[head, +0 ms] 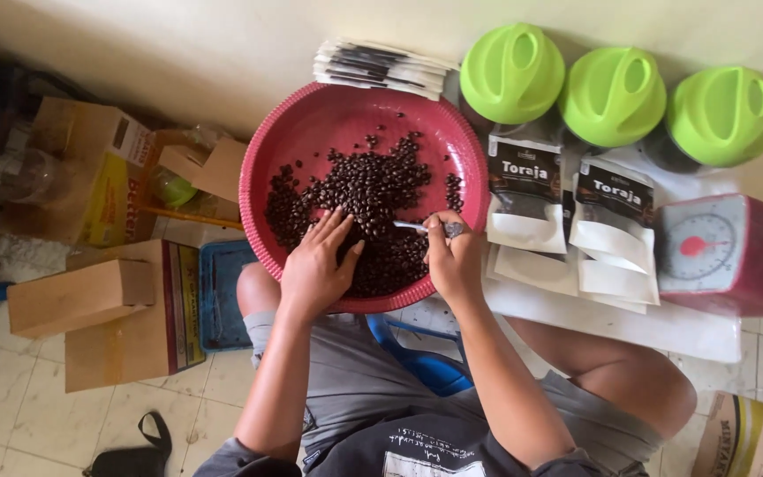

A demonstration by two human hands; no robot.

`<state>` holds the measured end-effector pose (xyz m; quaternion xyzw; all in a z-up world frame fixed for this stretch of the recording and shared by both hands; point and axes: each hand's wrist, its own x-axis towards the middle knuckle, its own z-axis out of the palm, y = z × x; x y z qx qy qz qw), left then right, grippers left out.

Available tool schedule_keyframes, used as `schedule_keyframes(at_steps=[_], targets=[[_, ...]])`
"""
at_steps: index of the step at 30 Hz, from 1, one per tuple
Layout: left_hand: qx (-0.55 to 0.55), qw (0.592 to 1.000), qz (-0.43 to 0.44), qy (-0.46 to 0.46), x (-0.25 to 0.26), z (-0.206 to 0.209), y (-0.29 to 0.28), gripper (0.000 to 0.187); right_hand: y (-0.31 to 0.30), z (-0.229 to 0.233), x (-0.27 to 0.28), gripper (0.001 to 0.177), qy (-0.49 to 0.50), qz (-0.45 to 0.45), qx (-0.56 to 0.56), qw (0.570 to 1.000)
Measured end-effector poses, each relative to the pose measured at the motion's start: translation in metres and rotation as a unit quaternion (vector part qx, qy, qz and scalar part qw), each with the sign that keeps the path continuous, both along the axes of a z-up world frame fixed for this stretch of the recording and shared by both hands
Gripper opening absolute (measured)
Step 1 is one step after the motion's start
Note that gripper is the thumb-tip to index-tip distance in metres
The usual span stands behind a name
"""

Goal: Filling and weighing coffee bags with roasted beans using a spoon and a tray.

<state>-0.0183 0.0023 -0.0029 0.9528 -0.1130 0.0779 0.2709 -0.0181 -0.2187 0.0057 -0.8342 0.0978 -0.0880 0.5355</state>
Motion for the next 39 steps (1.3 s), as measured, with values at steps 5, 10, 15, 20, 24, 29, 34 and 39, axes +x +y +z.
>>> schedule_keyframes(at_steps=[5,10,15,20,24,29,34,39], targets=[[-0.026,0.998,-0.006,-0.052,0.001,-0.003,0.002,0.039,0.010,-0.015,0.006,0.023,-0.037,-0.027,0.089,0.995],[-0.040,0.995,0.005,-0.088,0.001,0.005,-0.001,0.036,0.010,-0.016,0.001,0.024,-0.063,-0.058,0.093,0.992],[-0.045,0.992,0.018,-0.115,0.002,0.004,-0.002,0.034,0.011,-0.021,-0.003,0.026,-0.100,-0.075,0.091,0.988],[-0.042,0.991,0.031,-0.126,0.002,0.007,-0.004,0.034,0.013,-0.022,-0.007,0.024,-0.140,-0.073,0.078,0.984],[-0.051,0.990,0.026,-0.129,0.002,0.013,-0.003,0.034,0.014,-0.023,-0.007,0.023,-0.140,-0.096,0.086,0.982],[-0.037,0.991,0.031,-0.125,0.001,0.013,-0.003,0.035,0.012,-0.029,-0.006,0.024,-0.151,-0.090,0.085,0.981],[-0.041,0.991,0.036,-0.125,0.001,0.012,-0.003,0.035,0.011,-0.027,-0.008,0.025,-0.146,-0.089,0.086,0.982],[-0.037,0.990,0.042,-0.129,0.001,0.010,-0.002,0.036,0.014,-0.019,-0.007,0.023,-0.151,-0.088,0.077,0.982]])
